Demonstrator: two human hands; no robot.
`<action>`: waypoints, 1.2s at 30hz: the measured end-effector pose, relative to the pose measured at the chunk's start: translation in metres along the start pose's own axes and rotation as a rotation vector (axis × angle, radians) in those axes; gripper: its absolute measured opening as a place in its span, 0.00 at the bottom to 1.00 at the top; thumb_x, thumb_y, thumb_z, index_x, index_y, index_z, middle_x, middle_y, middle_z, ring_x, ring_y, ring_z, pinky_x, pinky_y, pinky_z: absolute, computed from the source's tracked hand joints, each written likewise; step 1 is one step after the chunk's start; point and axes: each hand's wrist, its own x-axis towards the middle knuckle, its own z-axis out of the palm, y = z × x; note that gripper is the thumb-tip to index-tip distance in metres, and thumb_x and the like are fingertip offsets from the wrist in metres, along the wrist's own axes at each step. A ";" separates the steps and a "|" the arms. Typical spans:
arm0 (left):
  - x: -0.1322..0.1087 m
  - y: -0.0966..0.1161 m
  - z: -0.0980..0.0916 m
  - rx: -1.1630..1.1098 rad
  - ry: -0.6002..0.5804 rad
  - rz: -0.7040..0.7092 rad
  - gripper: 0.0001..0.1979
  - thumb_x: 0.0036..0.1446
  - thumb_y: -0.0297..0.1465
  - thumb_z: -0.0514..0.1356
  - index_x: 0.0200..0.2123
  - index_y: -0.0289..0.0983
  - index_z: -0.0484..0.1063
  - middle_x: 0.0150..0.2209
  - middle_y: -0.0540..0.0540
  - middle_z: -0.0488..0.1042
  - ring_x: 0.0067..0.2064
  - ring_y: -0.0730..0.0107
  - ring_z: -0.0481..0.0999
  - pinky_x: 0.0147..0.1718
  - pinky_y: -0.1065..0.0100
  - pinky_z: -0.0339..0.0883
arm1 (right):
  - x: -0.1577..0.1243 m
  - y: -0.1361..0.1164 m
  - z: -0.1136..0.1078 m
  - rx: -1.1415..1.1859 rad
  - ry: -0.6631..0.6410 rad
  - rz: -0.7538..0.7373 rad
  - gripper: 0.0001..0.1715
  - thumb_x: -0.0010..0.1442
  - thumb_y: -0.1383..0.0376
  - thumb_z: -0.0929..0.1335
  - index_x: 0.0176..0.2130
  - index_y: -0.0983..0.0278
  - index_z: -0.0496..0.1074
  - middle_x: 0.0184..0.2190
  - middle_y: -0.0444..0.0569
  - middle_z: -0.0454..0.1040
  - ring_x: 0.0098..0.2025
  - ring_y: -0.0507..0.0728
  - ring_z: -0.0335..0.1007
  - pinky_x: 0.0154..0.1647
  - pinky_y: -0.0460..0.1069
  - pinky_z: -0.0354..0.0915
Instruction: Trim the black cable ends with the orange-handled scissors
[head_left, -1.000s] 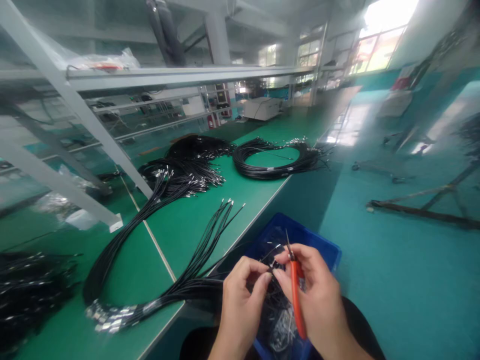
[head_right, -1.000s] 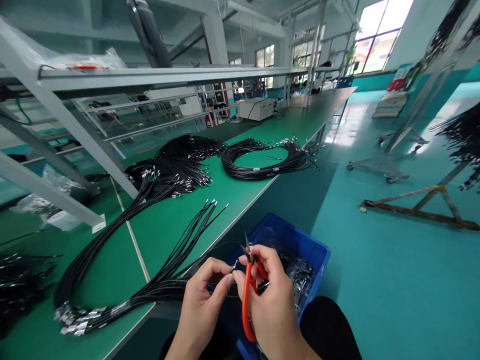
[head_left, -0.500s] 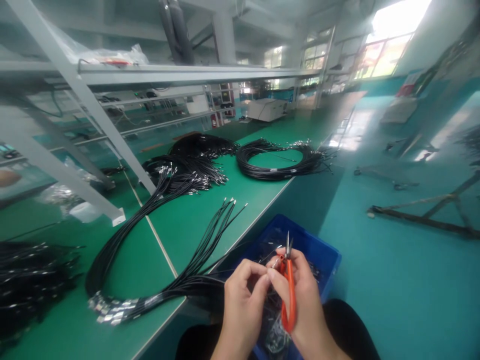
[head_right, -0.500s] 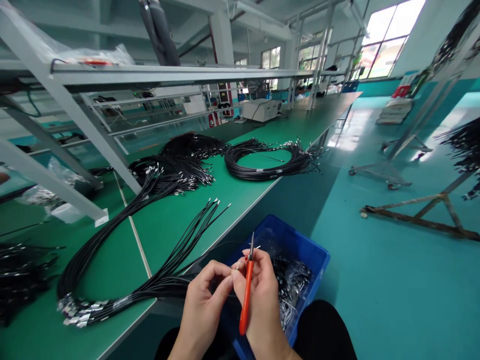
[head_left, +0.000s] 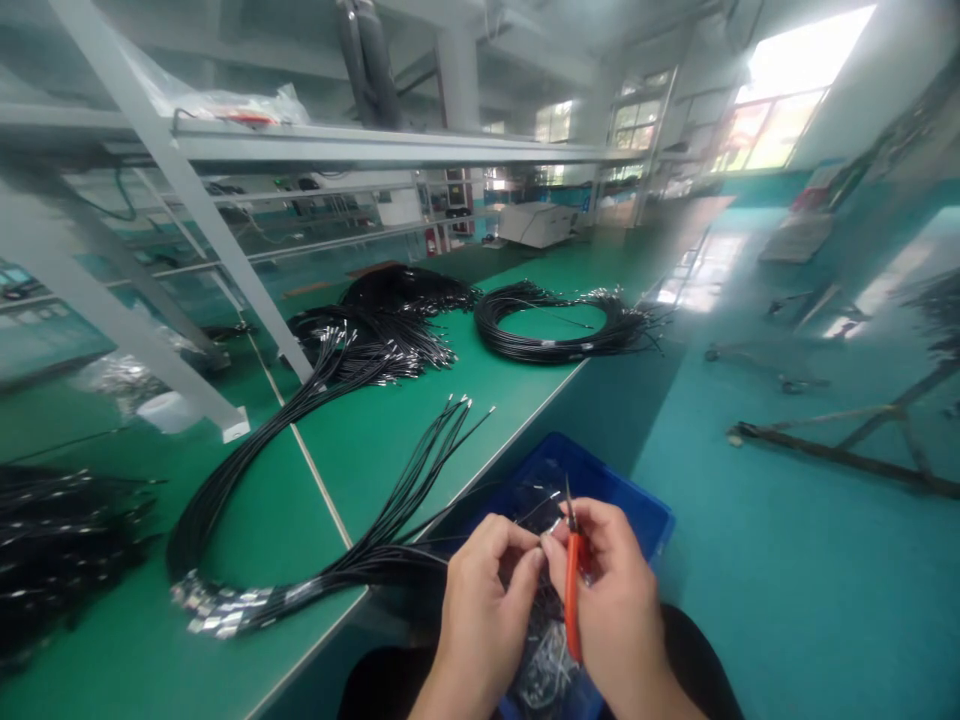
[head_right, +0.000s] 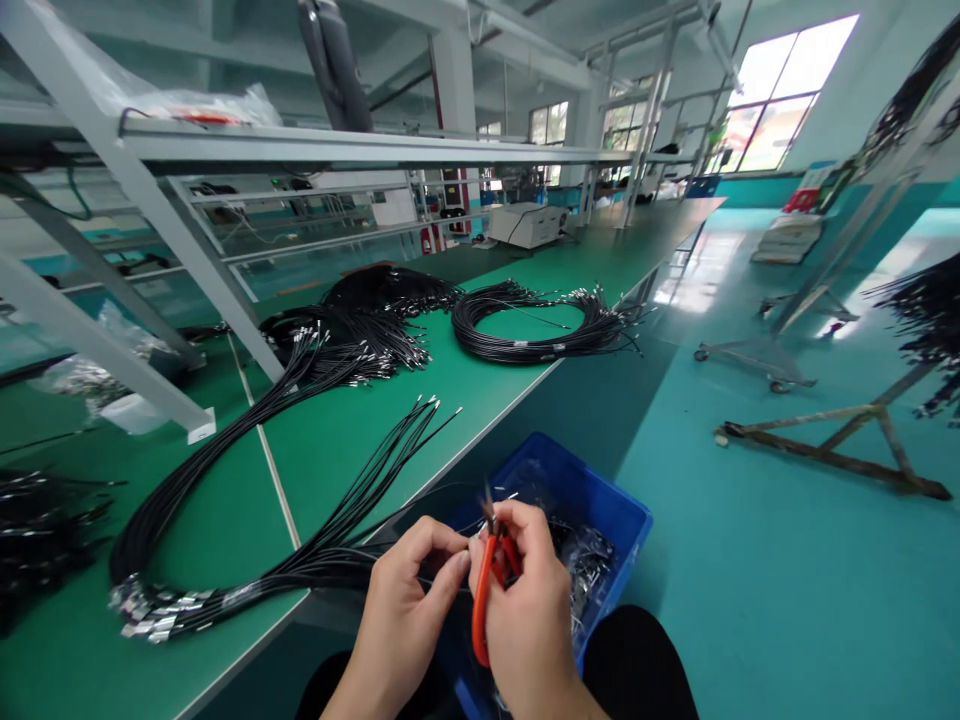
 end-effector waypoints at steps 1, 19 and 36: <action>0.000 -0.001 0.000 0.004 -0.003 0.013 0.06 0.56 0.26 0.56 0.27 0.37 0.69 0.28 0.50 0.71 0.30 0.70 0.71 0.30 0.71 0.62 | -0.003 0.001 0.000 -0.088 0.034 -0.113 0.14 0.52 0.67 0.68 0.41 0.57 0.67 0.34 0.45 0.76 0.32 0.55 0.73 0.32 0.47 0.69; 0.007 0.001 -0.024 -0.227 -0.024 -0.072 0.06 0.56 0.32 0.58 0.28 0.36 0.70 0.26 0.52 0.67 0.29 0.71 0.65 0.29 0.72 0.58 | 0.006 -0.003 -0.035 0.462 -0.613 0.356 0.20 0.45 0.58 0.74 0.36 0.64 0.69 0.23 0.47 0.75 0.18 0.48 0.60 0.18 0.43 0.55; 0.002 0.006 -0.020 -0.347 -0.069 -0.145 0.08 0.53 0.32 0.60 0.24 0.35 0.67 0.23 0.52 0.67 0.28 0.73 0.63 0.29 0.73 0.56 | 0.001 -0.017 0.002 0.561 -0.185 0.320 0.20 0.44 0.65 0.75 0.38 0.59 0.67 0.26 0.41 0.73 0.26 0.51 0.67 0.28 0.45 0.63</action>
